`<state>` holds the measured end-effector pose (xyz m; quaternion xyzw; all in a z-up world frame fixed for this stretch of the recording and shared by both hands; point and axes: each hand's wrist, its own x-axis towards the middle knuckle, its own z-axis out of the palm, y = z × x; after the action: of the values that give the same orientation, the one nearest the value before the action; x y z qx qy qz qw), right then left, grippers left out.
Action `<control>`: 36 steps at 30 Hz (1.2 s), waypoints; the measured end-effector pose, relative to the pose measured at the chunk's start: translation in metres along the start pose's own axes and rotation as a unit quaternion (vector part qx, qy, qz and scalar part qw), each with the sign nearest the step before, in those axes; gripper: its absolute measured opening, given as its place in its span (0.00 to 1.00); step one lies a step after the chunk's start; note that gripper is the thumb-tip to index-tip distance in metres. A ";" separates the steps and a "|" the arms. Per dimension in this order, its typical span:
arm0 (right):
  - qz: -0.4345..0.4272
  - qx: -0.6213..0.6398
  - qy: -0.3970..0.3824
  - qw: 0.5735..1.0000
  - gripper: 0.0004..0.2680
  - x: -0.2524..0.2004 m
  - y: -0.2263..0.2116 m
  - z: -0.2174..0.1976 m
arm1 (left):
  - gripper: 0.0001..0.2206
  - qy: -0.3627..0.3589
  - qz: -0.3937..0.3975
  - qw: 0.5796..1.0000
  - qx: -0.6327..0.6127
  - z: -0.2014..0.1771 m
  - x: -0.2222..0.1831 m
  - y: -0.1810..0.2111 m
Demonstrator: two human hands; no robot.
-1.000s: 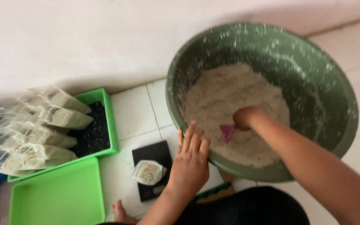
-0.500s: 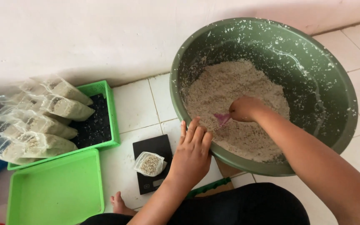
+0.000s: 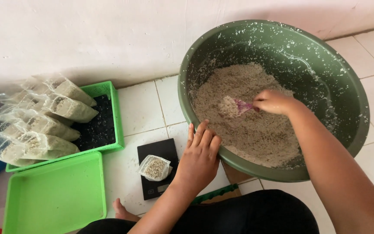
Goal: Packaging white powder from a large basin into small plastic bags and weighing them on a digital scale.
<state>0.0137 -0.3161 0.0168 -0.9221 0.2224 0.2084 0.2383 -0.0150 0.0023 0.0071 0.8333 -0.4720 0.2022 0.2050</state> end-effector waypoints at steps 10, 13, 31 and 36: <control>-0.022 0.005 0.033 0.999 0.14 -0.004 -0.008 -0.005 | 0.17 -0.007 0.011 1.000 -0.023 -0.013 0.000 -0.003; -0.039 0.006 0.048 0.998 0.14 -0.003 -0.008 -0.009 | 0.25 -0.019 0.005 0.996 -0.090 -0.027 0.001 -0.006; -0.075 -0.020 0.094 0.993 0.16 -0.051 -0.021 -0.018 | 0.08 0.173 -0.055 0.960 -0.211 -0.021 0.010 -0.029; -0.030 -0.020 0.112 0.993 0.17 -0.083 -0.024 -0.005 | 0.27 0.065 -0.054 0.974 -0.210 -0.090 0.009 -0.033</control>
<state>-0.0403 -0.2744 0.0702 -0.9504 0.2160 0.1006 0.1999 0.0053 0.0592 0.0816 0.7809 -0.4440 0.1406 0.4163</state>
